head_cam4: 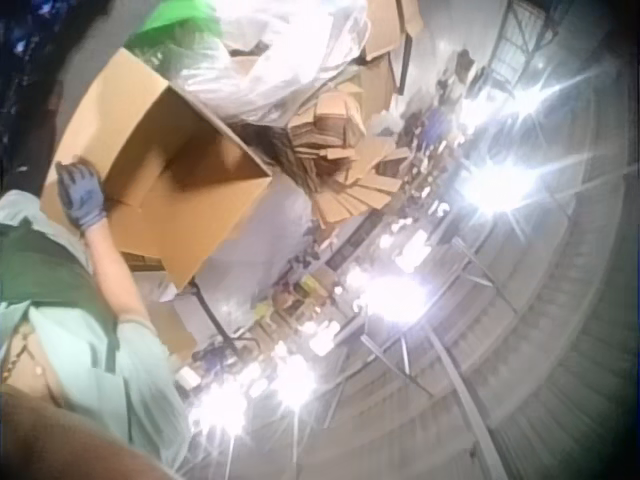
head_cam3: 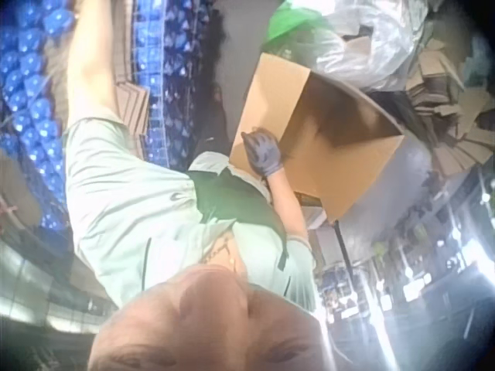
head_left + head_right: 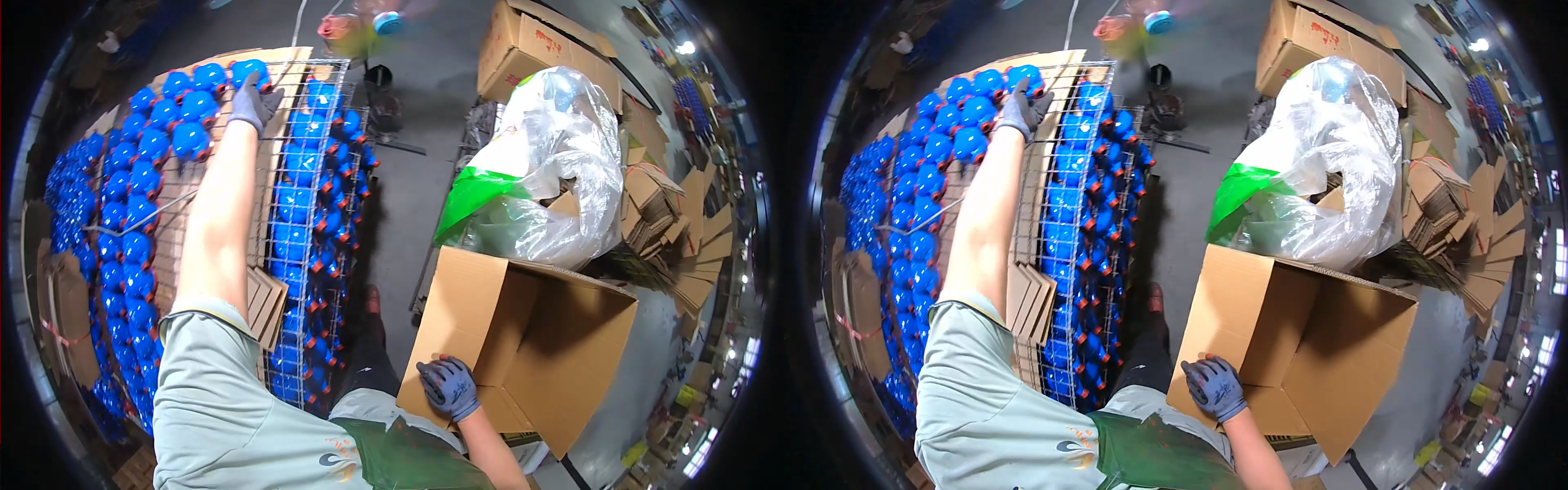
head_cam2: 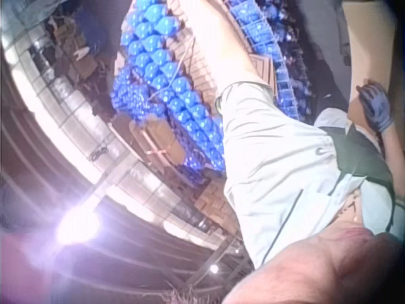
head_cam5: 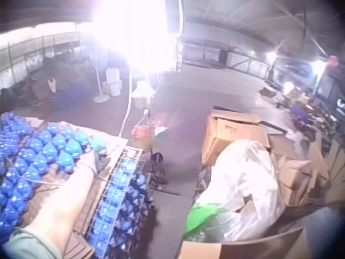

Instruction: The person places blue water meters into a cardboard box containing dividers, inserts cardboard sheets between layers, and closes the box before repeating the process with a new box.

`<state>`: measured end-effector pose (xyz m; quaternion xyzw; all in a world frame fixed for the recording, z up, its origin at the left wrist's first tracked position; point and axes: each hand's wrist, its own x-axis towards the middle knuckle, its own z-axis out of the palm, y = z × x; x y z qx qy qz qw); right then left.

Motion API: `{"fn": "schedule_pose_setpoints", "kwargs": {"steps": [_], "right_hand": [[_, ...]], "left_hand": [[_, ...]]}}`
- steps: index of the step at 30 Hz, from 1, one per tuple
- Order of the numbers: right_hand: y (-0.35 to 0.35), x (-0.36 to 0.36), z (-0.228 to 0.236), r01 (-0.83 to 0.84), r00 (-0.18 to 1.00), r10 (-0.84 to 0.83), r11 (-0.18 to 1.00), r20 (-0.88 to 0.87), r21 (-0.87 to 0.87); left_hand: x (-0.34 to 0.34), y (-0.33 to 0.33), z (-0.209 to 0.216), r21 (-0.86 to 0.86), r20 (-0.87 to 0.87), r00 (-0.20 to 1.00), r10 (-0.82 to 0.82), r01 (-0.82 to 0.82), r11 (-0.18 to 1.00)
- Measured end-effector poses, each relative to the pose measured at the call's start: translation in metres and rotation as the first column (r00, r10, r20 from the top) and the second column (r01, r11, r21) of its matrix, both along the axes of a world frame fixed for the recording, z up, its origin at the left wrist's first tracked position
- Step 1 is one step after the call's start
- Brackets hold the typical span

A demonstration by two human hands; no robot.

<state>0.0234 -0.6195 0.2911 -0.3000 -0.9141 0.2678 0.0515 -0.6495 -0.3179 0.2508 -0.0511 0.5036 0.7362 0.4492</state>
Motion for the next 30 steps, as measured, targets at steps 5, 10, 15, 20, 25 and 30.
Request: {"fn": "schedule_pose_setpoints", "kwargs": {"steps": [5, 10, 15, 20, 25, 30], "right_hand": [[0.005, -0.005, 0.008, -0.009, 0.998, 0.011, 1.000, 0.058, -0.020], [-0.004, -0.006, 0.004, 0.031, 0.999, -0.029, 0.997, 0.032, -0.072], [0.011, -0.008, 0.012, 0.121, 0.991, -0.132, 0.967, -0.033, -0.224], [0.060, 0.013, 0.068, 0.183, 0.614, -0.714, 0.544, -0.338, -0.819], [0.077, 0.130, 0.054, 0.358, 0.800, -0.523, 0.810, -0.295, -0.464], [0.042, 0.114, -0.004, 0.459, 0.806, -0.138, 0.761, 0.576, -0.459]], "left_hand": [[-0.070, -0.014, -0.018, 0.210, -0.069, 0.998, -0.005, 0.020, 0.977], [0.029, -0.096, 0.037, 0.468, 0.259, 0.843, -0.472, 0.318, 0.825], [0.221, -0.199, 0.051, 0.628, 0.554, 0.538, -0.635, 0.231, 0.743], [0.439, -0.281, 0.076, 0.391, 0.569, 0.479, -0.668, 0.557, 0.732], [0.562, -0.289, 0.077, 0.004, 0.014, 0.068, -0.998, 0.998, 0.068], [0.497, -0.292, 0.078, -0.164, 0.032, 0.402, -0.915, 0.905, 0.392]]}}
